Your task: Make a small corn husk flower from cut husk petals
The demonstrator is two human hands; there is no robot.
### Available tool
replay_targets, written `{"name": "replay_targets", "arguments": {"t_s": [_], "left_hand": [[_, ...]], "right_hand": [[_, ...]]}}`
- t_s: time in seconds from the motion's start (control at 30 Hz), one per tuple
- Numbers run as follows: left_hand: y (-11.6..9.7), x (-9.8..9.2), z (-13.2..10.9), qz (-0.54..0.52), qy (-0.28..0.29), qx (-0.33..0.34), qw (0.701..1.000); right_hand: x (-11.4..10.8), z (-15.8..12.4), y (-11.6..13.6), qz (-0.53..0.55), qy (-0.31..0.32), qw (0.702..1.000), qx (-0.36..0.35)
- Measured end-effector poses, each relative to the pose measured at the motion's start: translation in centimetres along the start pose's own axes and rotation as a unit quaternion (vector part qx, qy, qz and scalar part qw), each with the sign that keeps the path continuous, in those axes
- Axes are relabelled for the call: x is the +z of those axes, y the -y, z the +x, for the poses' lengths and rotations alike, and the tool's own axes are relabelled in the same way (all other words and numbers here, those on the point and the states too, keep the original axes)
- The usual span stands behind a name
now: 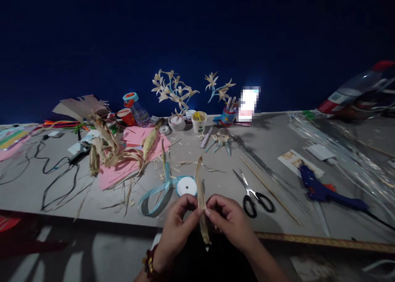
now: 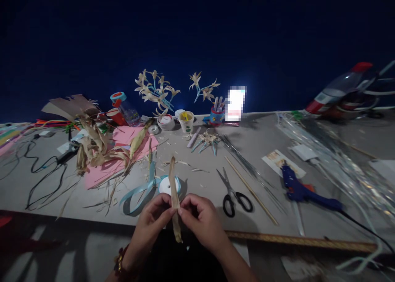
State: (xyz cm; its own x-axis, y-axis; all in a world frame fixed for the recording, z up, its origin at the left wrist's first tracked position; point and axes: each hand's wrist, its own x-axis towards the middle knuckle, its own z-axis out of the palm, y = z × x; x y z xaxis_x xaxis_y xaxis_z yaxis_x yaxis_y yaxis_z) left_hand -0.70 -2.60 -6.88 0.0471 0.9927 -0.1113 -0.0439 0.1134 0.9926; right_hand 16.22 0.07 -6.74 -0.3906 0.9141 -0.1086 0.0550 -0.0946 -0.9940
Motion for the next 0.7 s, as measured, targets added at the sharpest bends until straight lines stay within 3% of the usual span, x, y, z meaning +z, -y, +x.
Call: {"name": "replay_targets", "arguments": {"t_s": [0.17, 0.37, 0.7], "left_hand": [[0.09, -0.19, -0.01, 0.053, -0.003, 0.018, 0.998], [-0.11, -0.26, 0.19, 0.046, 0.003, 0.006, 0.999], [-0.15, 0.04, 0.18, 0.071, 0.003, 0.007, 0.997]], "right_hand": [[-0.22, 0.01, -0.06, 0.000, 0.012, 1.000, 0.018], [-0.51, 0.26, 0.36, 0.016, 0.031, 0.999, 0.039], [-0.38, 0.38, -0.32, -0.001, 0.024, 1.000, 0.007]]}}
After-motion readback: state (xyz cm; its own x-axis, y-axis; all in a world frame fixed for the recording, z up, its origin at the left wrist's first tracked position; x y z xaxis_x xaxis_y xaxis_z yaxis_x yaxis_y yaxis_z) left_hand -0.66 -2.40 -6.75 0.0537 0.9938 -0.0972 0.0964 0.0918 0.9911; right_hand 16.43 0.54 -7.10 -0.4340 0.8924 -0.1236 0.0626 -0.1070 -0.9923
